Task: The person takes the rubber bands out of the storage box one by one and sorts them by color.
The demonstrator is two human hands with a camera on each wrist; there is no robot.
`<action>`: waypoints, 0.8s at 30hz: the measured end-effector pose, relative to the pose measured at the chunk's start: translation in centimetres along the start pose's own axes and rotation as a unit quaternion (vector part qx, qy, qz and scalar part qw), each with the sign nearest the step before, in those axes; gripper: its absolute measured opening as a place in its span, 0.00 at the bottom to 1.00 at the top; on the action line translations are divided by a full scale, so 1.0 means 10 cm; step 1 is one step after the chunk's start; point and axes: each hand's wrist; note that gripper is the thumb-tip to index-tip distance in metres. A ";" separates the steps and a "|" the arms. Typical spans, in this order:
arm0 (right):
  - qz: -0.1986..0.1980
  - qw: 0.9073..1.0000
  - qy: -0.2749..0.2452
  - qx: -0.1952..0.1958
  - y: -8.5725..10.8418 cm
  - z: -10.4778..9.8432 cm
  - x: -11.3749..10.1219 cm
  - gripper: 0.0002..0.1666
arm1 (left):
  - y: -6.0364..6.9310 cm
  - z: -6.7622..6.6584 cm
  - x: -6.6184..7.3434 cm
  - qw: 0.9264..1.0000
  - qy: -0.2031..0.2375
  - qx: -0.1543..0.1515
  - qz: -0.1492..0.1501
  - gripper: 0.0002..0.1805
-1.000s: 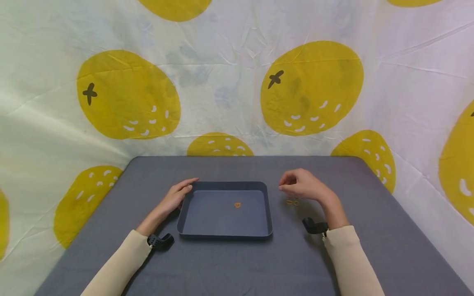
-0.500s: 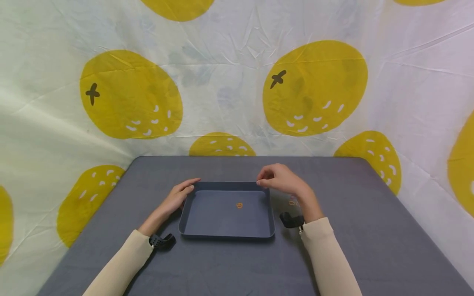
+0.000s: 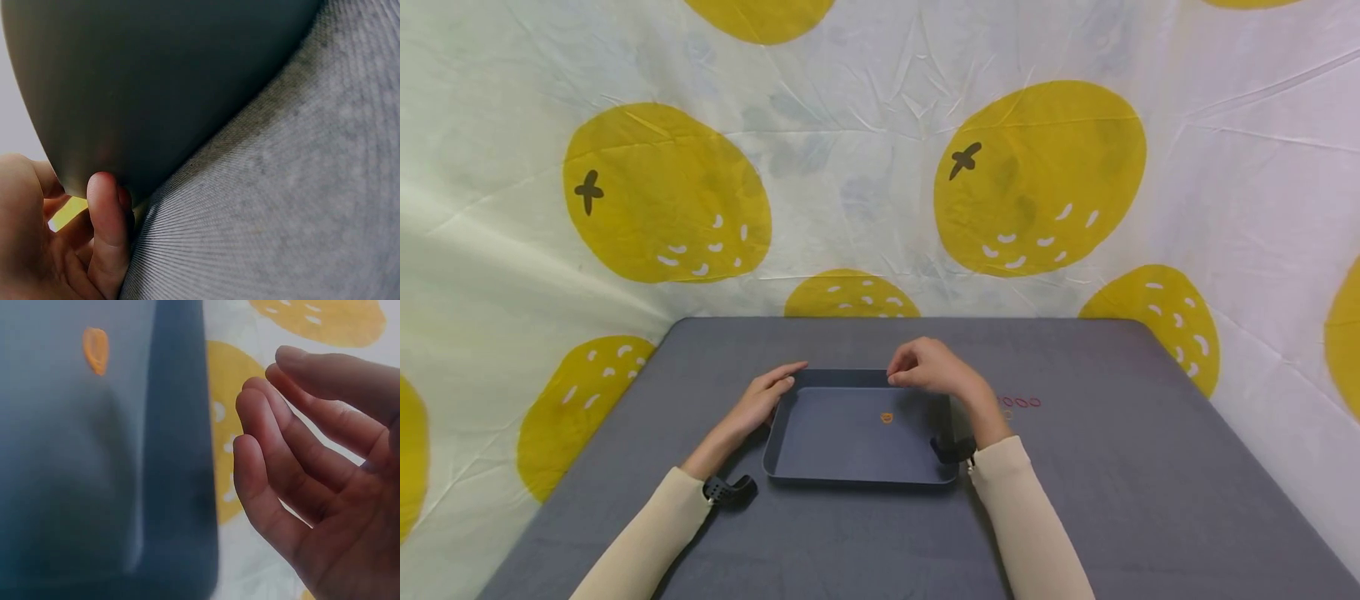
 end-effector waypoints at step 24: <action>0.015 0.995 0.052 -0.079 -0.16 0.31 0.18 0.07 | 0.00 -0.01 0.04 1.000 0.007 -0.015 -0.002 0.24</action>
Point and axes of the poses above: each hand's wrist, its own y-axis away from the middle knuckle, its own z-axis out of the palm, x = y × z, and after that the axes turned 4 degrees about z, right-handed
